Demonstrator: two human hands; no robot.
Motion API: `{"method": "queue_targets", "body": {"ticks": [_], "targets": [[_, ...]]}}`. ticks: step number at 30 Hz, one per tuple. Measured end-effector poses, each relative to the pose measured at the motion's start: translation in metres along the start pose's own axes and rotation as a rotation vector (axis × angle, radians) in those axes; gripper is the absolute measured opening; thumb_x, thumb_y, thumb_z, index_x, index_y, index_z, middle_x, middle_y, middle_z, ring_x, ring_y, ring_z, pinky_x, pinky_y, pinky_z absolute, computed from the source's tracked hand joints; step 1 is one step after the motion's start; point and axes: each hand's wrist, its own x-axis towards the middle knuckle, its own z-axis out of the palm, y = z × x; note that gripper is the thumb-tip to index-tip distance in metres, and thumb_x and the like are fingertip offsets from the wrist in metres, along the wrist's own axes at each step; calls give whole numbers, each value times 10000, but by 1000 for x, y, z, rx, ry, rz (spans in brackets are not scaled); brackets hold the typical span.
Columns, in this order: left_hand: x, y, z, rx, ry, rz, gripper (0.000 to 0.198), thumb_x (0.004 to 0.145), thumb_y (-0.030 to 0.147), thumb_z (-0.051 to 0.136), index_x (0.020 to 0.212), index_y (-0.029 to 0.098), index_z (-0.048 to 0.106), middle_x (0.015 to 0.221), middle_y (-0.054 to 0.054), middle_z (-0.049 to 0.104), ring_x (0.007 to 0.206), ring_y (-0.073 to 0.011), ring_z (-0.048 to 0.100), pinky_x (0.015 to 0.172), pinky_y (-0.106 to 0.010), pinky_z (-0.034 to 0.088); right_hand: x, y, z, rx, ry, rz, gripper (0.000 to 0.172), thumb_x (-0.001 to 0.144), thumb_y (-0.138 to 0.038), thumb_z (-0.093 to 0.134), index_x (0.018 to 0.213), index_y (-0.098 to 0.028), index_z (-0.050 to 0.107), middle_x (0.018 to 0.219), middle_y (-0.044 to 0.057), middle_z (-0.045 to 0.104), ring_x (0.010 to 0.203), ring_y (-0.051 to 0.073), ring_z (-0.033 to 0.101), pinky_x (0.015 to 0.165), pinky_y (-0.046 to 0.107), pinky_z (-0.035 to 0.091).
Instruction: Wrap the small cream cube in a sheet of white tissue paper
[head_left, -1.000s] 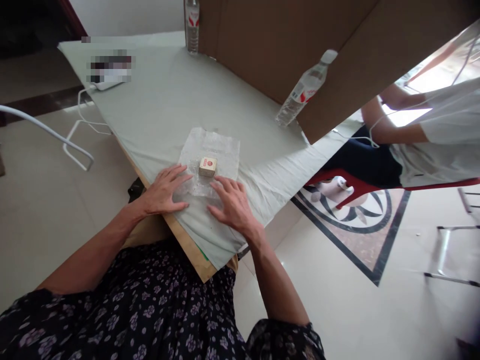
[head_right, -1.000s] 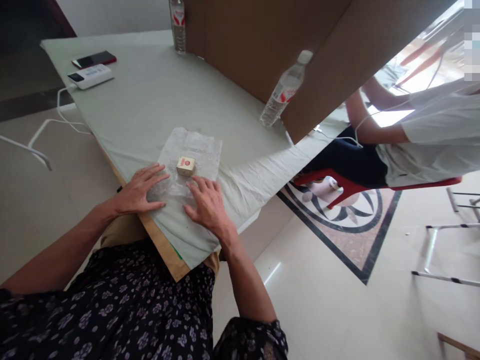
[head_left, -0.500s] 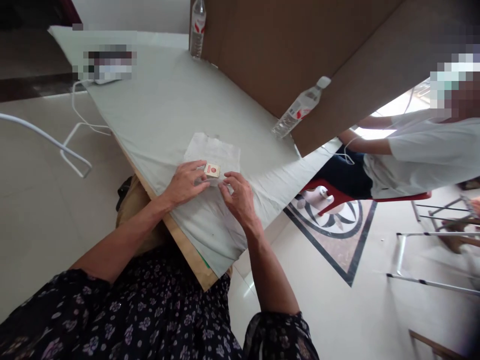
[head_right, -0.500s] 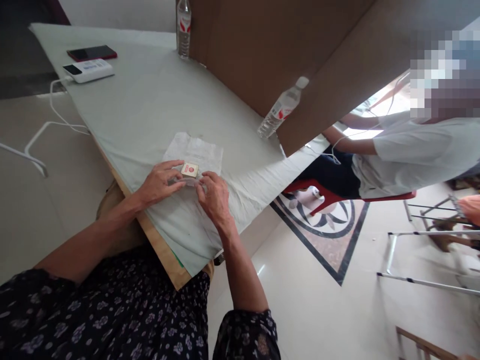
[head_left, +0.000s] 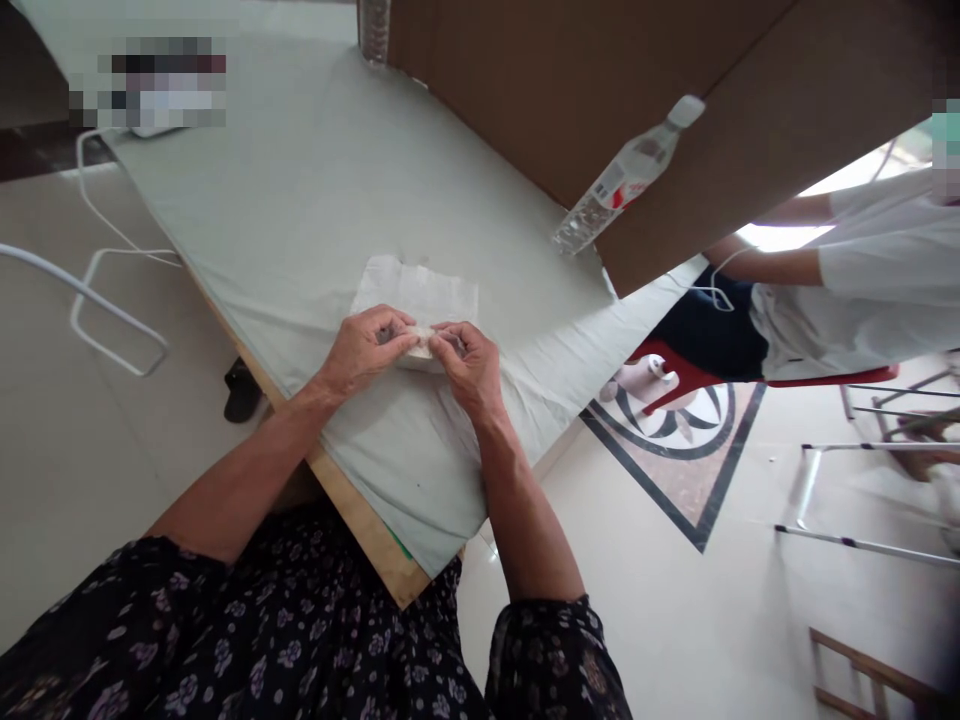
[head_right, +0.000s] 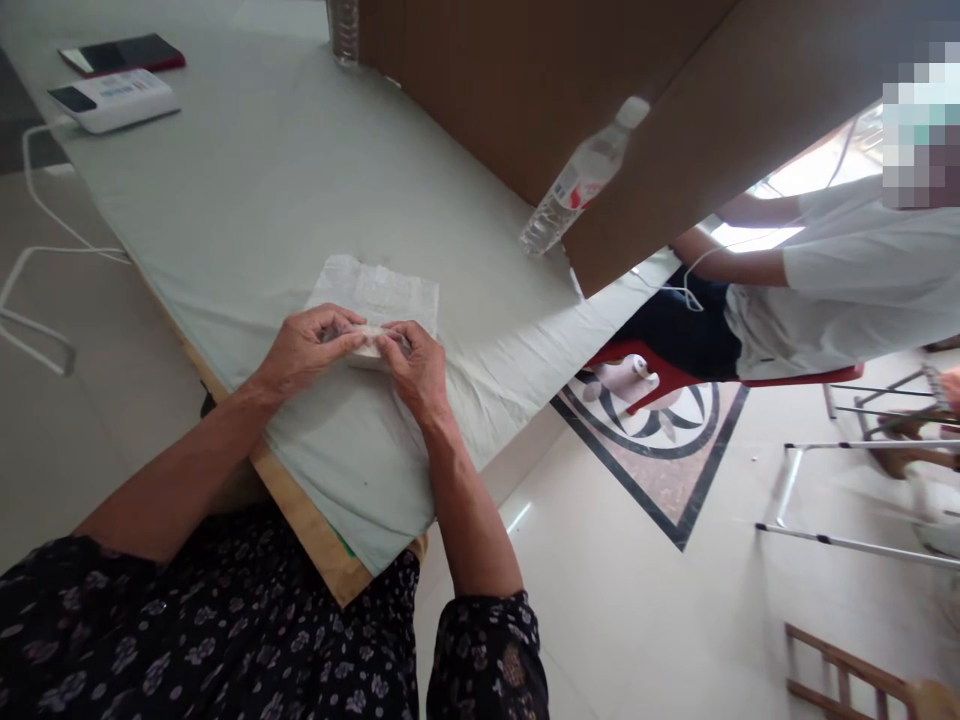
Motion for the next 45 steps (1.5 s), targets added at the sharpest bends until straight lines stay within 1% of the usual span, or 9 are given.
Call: {"method": "queue_targets", "body": {"ticks": [8, 14, 18, 21, 24, 30, 37, 41, 45], "targets": [[0, -2, 3, -6, 21, -64, 236, 764, 415, 762, 771, 195, 677, 905, -36, 766, 735, -148, 605, 714, -288, 517, -2, 8, 0, -113, 12, 13, 250, 915, -475, 602, 878, -239, 675, 867, 13, 768, 816, 192, 683, 792, 338, 543], [2, -4, 5, -79, 29, -107, 255, 718, 408, 806, 765, 197, 671, 731, 15, 663, 635, -120, 510, 606, -258, 437, -23, -16, -21, -575, 339, -225, 207, 1026, -345, 515, 1024, -253, 700, 1174, 92, 779, 1167, 287, 681, 1036, 486, 485], [3, -3, 6, -32, 33, -75, 207, 733, 366, 753, 822, 197, 674, 742, 23, 649, 651, -125, 525, 651, -270, 466, -42, -33, -10, -713, 9, -403, 278, 1055, -241, 467, 1140, -276, 729, 1237, 75, 780, 1236, 279, 666, 1060, 475, 477], [3, -4, 0, 19, 31, -58, 198, 770, 344, 689, 904, 198, 685, 828, -1, 688, 729, -150, 586, 732, -296, 513, -42, -30, 4, -738, -148, -384, 367, 1040, -179, 449, 1311, -254, 684, 1394, 97, 720, 1329, 291, 613, 1088, 474, 462], [0, -8, -15, 55, 29, -53, 333, 782, 342, 671, 1073, 184, 699, 953, -33, 719, 809, -172, 626, 782, -314, 535, -37, -25, 9, -757, -186, -331, 380, 1042, -176, 457, 1367, -232, 646, 1413, 128, 691, 1318, 310, 595, 1087, 477, 439], [-6, -14, -39, 261, 32, -131, 446, 794, 253, 591, 1224, 183, 687, 689, 39, 567, 638, -158, 526, 676, -296, 481, -28, -36, 10, -958, -231, -350, 300, 1068, -272, 497, 1334, -276, 636, 1290, 103, 686, 1144, 297, 580, 958, 446, 402], [-12, 2, -48, 605, 41, -408, 575, 882, 411, 659, 1402, 170, 612, 1045, -96, 764, 1002, -276, 706, 911, -369, 531, -18, -38, 11, -1153, -230, -455, 248, 1103, -283, 439, 1212, -273, 661, 1172, 77, 683, 1016, 245, 523, 890, 413, 322], [-11, 4, -53, 674, 19, -498, 611, 877, 494, 674, 1377, 144, 639, 1031, -117, 775, 1056, -317, 719, 943, -389, 537, -13, -38, 8, -1205, -258, -520, 273, 1106, -251, 413, 1242, -271, 650, 1139, 80, 682, 981, 245, 510, 881, 418, 298], [-5, 0, -47, 634, -6, -535, 492, 855, 469, 712, 1210, 128, 715, 886, -97, 760, 857, -284, 737, 834, -369, 555, -5, -43, 7, -1245, -334, -523, 290, 1098, -218, 401, 1198, -265, 669, 1109, 87, 681, 956, 243, 505, 851, 414, 279]]}}
